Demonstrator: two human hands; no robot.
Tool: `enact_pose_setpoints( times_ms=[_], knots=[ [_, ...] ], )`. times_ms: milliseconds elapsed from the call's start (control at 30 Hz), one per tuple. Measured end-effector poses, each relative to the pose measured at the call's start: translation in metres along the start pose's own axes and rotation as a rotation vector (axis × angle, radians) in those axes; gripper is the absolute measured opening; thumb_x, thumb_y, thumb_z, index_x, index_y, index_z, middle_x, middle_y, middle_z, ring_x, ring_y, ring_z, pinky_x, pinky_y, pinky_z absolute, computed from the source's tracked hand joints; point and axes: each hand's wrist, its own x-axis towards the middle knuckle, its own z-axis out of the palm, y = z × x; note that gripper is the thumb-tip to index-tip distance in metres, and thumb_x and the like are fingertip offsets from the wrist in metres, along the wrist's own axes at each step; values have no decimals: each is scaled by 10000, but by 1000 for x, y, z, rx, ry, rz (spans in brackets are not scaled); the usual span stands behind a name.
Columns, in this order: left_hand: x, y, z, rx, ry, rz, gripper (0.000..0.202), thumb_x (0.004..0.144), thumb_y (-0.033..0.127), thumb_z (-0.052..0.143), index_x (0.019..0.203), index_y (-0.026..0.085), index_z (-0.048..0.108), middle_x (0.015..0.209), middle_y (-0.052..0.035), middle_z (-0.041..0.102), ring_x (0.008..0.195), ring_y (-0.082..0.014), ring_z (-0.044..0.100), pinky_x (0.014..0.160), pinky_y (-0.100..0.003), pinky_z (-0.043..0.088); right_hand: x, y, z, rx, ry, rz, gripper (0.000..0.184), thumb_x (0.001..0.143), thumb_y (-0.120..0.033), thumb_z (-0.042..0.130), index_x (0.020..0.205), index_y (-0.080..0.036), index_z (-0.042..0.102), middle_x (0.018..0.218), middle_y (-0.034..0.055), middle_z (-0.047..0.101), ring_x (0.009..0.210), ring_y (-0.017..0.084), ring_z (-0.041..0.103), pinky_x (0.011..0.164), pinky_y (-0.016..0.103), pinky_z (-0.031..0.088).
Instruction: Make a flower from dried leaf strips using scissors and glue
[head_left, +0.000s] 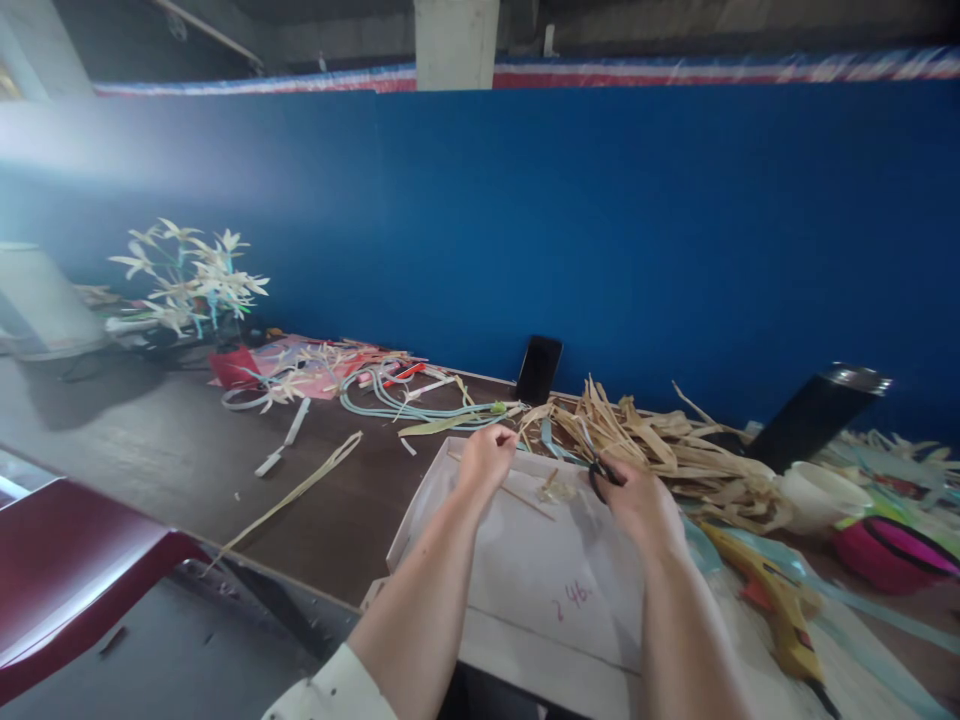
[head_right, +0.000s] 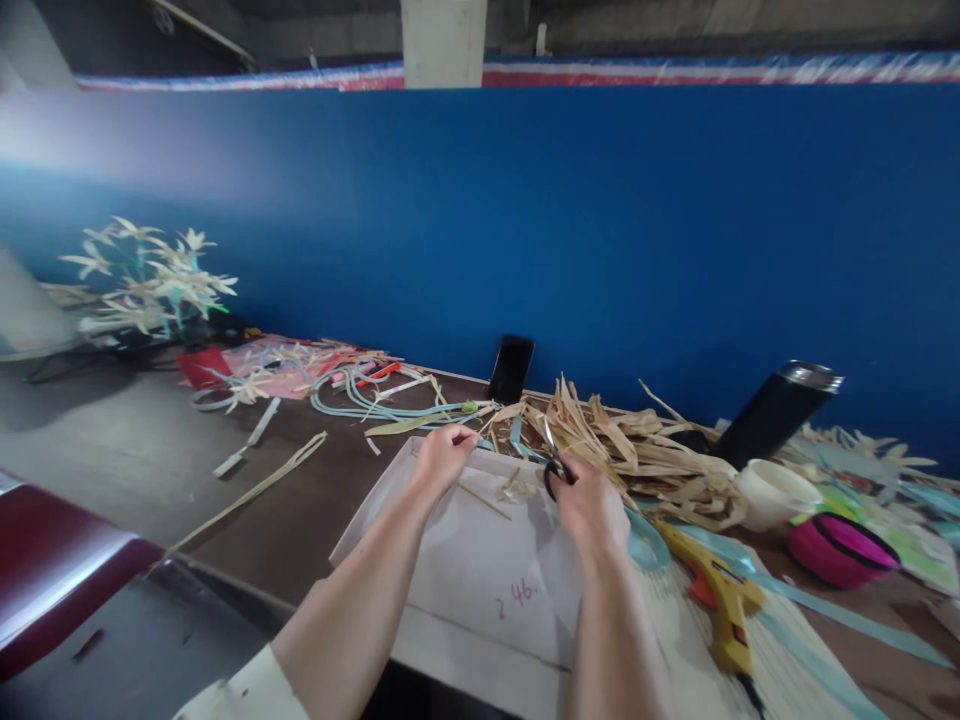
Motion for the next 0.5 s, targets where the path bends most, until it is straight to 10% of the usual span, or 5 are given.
enact_pose_setpoints(
  times_ms=[500],
  knots=[
    [-2, -1, 3, 29, -66, -40, 190, 750, 316, 529, 790, 208, 680, 809, -15, 683, 743, -141, 587, 673, -224, 395, 6, 14, -3, -352, -104, 153, 356, 628, -529, 574, 798, -227, 653, 776, 86, 651, 772, 253, 606, 570, 298, 383]
  ],
)
